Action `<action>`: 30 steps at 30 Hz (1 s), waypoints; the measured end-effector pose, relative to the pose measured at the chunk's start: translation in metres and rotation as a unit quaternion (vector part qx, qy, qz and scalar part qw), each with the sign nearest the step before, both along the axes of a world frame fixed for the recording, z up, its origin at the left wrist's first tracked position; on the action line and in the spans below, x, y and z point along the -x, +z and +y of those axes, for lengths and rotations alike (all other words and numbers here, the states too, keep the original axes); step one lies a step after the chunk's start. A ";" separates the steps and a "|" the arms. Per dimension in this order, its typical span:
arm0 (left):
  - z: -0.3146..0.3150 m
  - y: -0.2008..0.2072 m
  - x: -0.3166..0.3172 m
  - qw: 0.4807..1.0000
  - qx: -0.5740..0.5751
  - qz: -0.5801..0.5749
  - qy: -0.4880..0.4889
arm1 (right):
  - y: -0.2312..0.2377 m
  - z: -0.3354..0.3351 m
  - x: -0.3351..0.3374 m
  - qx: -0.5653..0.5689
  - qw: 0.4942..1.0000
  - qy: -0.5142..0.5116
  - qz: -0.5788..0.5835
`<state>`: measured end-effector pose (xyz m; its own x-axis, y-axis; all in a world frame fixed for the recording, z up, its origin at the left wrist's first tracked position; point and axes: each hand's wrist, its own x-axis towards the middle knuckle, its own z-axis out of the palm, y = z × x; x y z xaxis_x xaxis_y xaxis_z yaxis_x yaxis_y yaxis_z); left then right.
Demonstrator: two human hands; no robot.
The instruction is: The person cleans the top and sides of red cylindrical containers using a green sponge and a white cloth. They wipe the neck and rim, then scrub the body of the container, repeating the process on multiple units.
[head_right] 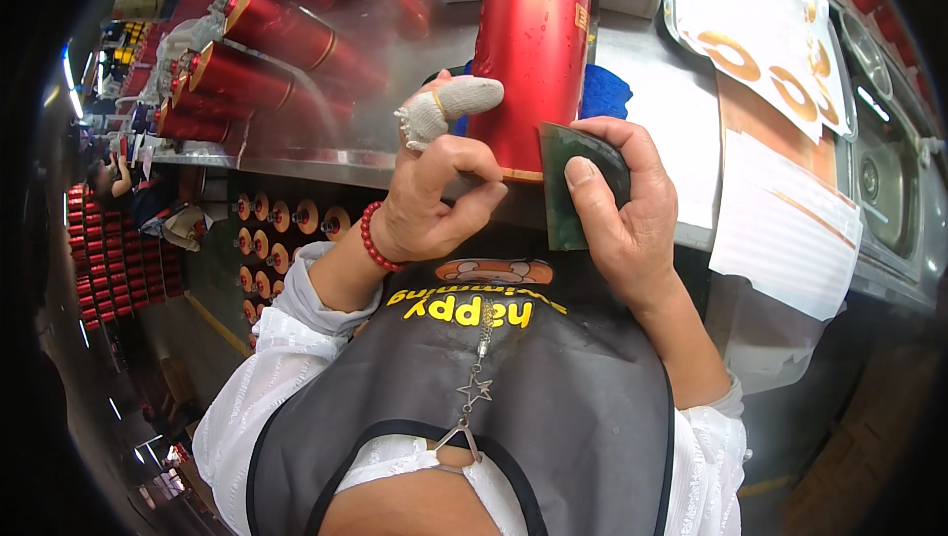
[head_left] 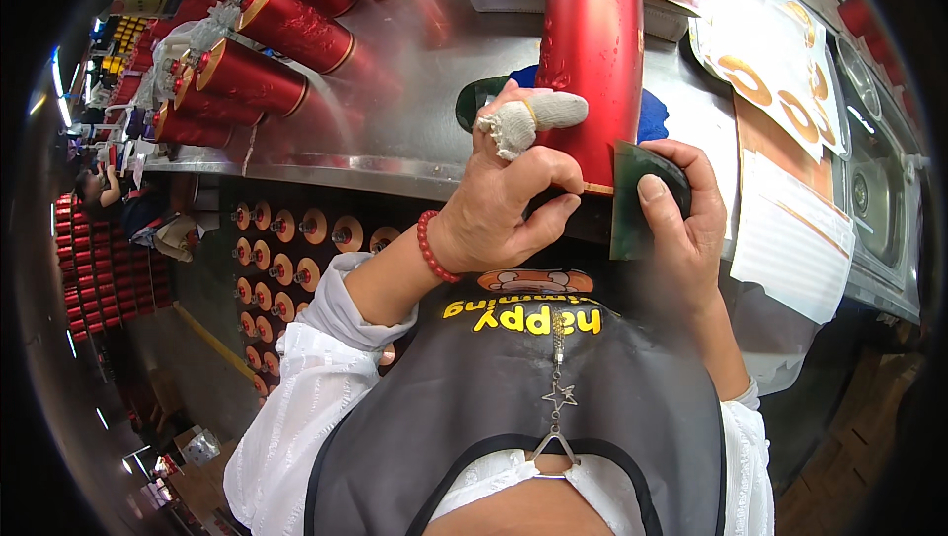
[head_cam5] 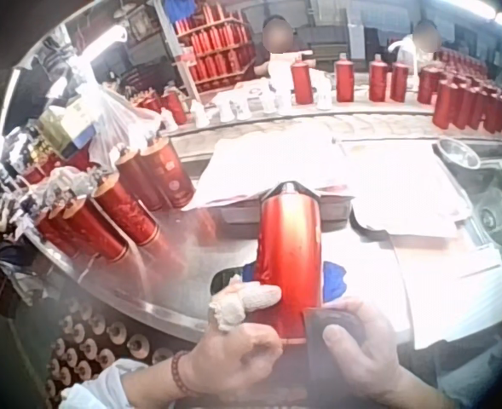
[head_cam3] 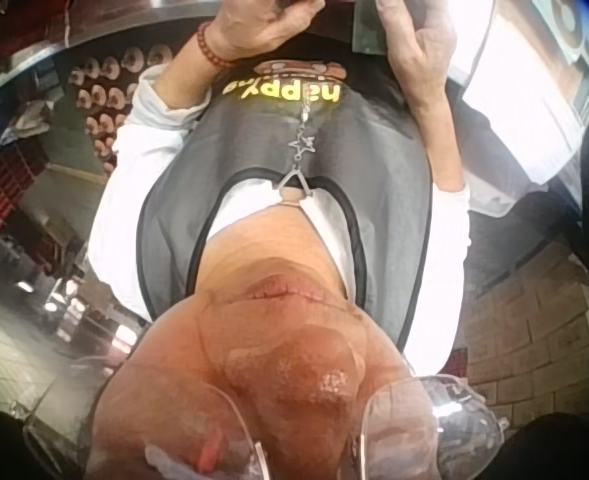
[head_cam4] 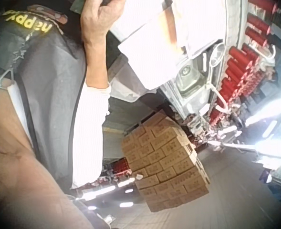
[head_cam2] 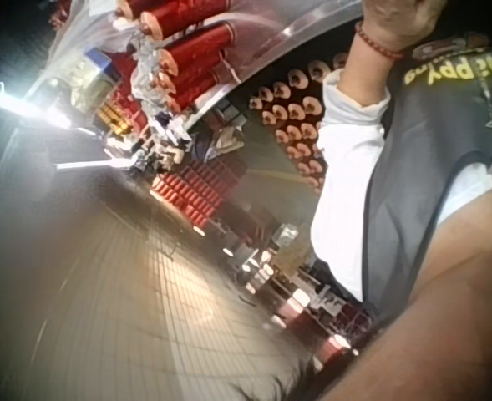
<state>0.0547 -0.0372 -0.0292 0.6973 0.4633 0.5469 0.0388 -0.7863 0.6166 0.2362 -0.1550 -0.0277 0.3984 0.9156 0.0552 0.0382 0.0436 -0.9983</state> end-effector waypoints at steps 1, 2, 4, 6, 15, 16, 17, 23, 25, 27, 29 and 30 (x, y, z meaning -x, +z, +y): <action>-0.001 0.002 0.000 1.000 0.015 -0.003 0.001 | -0.001 0.000 0.000 -0.003 1.000 -0.001 0.000; 0.000 0.004 0.000 1.000 -0.003 0.014 -0.002 | -0.002 0.001 0.000 -0.007 1.000 -0.002 -0.001; 0.003 0.009 0.000 0.998 -0.040 0.049 -0.009 | -0.002 0.001 0.000 -0.009 1.000 -0.003 -0.005; 0.003 0.006 -0.001 0.999 -0.043 0.019 -0.017 | -0.002 0.001 0.000 -0.007 1.000 -0.003 -0.012; 0.004 0.007 0.004 0.999 0.031 0.013 -0.022 | 0.001 0.001 0.000 -0.004 1.000 0.001 -0.006; 0.005 0.007 0.004 0.999 0.010 0.019 -0.024 | 0.000 0.001 0.000 -0.004 1.000 0.001 -0.005; 0.005 0.008 0.003 0.999 -0.003 0.018 -0.027 | 0.000 0.001 0.000 -0.005 1.000 0.001 -0.003; 0.008 0.006 0.002 0.999 -0.024 0.014 -0.036 | 0.000 0.001 0.000 0.006 1.000 -0.002 0.000; 0.008 0.006 0.002 0.999 -0.010 0.008 -0.042 | 0.000 0.001 0.000 0.008 1.000 -0.004 0.002; 0.009 0.007 0.000 0.999 -0.009 0.006 -0.031 | -0.001 0.001 0.000 0.005 1.000 -0.005 0.000; 0.009 0.009 -0.001 0.999 -0.014 0.013 -0.028 | 0.000 0.001 0.000 0.000 1.000 -0.003 -0.003; 0.010 0.010 0.000 0.999 -0.019 0.020 -0.031 | 0.000 0.001 0.000 -0.002 1.000 -0.002 -0.004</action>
